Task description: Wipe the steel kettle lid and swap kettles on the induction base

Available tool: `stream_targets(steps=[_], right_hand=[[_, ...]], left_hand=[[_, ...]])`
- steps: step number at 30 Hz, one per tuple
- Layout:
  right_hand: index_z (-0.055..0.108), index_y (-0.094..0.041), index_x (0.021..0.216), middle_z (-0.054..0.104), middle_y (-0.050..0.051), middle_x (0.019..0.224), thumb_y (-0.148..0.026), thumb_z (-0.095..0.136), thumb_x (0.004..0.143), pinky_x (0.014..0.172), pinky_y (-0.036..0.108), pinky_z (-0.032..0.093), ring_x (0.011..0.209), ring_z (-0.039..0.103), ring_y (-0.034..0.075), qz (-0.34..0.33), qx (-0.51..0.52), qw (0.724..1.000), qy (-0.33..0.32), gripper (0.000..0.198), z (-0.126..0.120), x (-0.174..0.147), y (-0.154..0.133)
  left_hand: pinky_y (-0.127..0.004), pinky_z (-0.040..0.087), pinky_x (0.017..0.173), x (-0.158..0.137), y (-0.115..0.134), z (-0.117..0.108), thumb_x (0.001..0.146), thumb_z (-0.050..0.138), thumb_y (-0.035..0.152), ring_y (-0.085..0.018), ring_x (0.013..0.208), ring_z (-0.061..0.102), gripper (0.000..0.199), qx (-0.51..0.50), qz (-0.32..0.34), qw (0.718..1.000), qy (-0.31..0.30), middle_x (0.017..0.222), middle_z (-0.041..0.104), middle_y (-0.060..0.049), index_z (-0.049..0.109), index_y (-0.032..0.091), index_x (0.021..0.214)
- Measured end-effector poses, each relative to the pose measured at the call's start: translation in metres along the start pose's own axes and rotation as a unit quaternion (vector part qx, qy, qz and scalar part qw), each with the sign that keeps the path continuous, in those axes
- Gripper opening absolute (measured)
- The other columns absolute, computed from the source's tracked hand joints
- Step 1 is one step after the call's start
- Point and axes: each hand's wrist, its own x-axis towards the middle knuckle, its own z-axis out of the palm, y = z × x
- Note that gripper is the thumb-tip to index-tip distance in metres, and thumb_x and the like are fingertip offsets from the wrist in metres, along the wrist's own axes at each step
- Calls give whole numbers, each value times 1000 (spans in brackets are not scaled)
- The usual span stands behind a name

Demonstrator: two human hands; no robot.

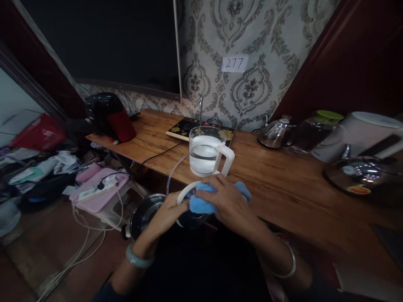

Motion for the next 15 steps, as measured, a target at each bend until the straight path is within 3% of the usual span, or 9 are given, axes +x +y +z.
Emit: stream_targets(steps=[3,7,13,15], right_hand=[[69,-31,119,64,8,121,-1,59,82,83,43,50,108,54,29,42,-9,999,-4,49,7,-11,11],[70,-27,111,62,10,117,4,55,75,83,43,50,107,55,30,101,16,995,-21,49,9,-32,21],[58,-28,125,64,7,115,-8,57,68,89,45,50,106,59,30,124,108,976,141,60,2,-21,17],[59,-27,119,65,6,114,-7,57,68,88,44,50,104,59,29,113,111,978,136,55,2,-8,12]], left_hand=[[-27,50,67,-1,1,-6,76,78,40,-19,70,63,33,-42,-8,998,41,79,74,-6,79,13,96],[-27,50,64,0,0,-16,69,83,41,-18,66,64,37,-94,-20,990,101,78,75,-7,79,13,92],[-25,50,61,0,0,-17,68,84,41,-18,64,64,37,-105,-29,989,101,75,74,-7,78,12,91],[-25,49,60,-1,-1,-14,69,84,42,-17,64,63,37,-97,-25,992,81,74,73,-6,78,12,91]])
